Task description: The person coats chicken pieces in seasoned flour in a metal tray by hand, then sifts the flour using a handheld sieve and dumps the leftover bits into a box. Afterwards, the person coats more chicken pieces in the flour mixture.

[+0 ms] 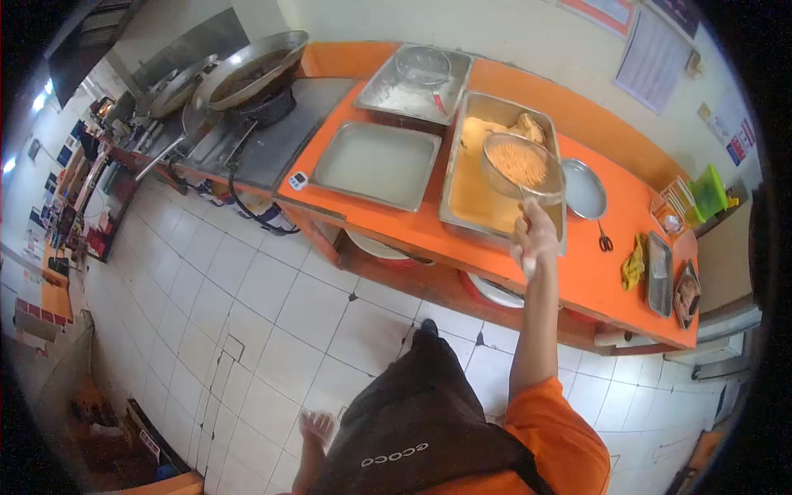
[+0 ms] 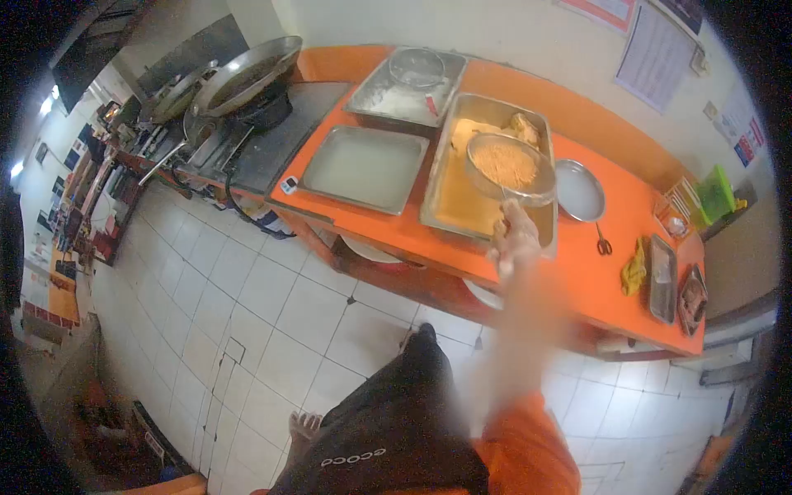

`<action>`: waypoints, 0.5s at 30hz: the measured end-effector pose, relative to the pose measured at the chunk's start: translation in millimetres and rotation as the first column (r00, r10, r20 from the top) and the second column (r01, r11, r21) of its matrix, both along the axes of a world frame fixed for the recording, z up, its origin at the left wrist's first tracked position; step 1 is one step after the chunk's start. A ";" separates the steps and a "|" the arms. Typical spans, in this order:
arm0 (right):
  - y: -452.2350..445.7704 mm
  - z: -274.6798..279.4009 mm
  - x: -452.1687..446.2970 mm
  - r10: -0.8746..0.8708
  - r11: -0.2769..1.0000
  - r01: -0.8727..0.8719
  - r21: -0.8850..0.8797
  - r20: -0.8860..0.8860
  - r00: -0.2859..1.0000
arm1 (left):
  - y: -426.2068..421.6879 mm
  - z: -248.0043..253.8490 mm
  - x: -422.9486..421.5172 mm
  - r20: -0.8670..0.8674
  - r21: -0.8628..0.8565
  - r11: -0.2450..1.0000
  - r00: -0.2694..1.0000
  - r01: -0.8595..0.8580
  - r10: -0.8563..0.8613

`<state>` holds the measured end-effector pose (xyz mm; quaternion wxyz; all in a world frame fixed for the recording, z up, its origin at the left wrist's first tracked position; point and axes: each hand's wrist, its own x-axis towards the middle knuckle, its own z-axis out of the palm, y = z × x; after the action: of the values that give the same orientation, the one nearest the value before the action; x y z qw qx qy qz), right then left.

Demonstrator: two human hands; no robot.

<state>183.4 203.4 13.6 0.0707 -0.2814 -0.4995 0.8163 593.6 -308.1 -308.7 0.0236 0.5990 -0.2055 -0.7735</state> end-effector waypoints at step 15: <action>2.4 -22.7 -13.2 0.061 0.960 -0.018 0.279 -0.147 0.987 | 0.1 15.6 14.5 -0.022 -0.069 0.995 0.997 0.075 -0.077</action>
<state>170.2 205.8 -9.1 0.1313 -0.1947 -0.6074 0.7589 608.1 -308.0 -293.1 0.0171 0.5802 -0.2543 -0.7736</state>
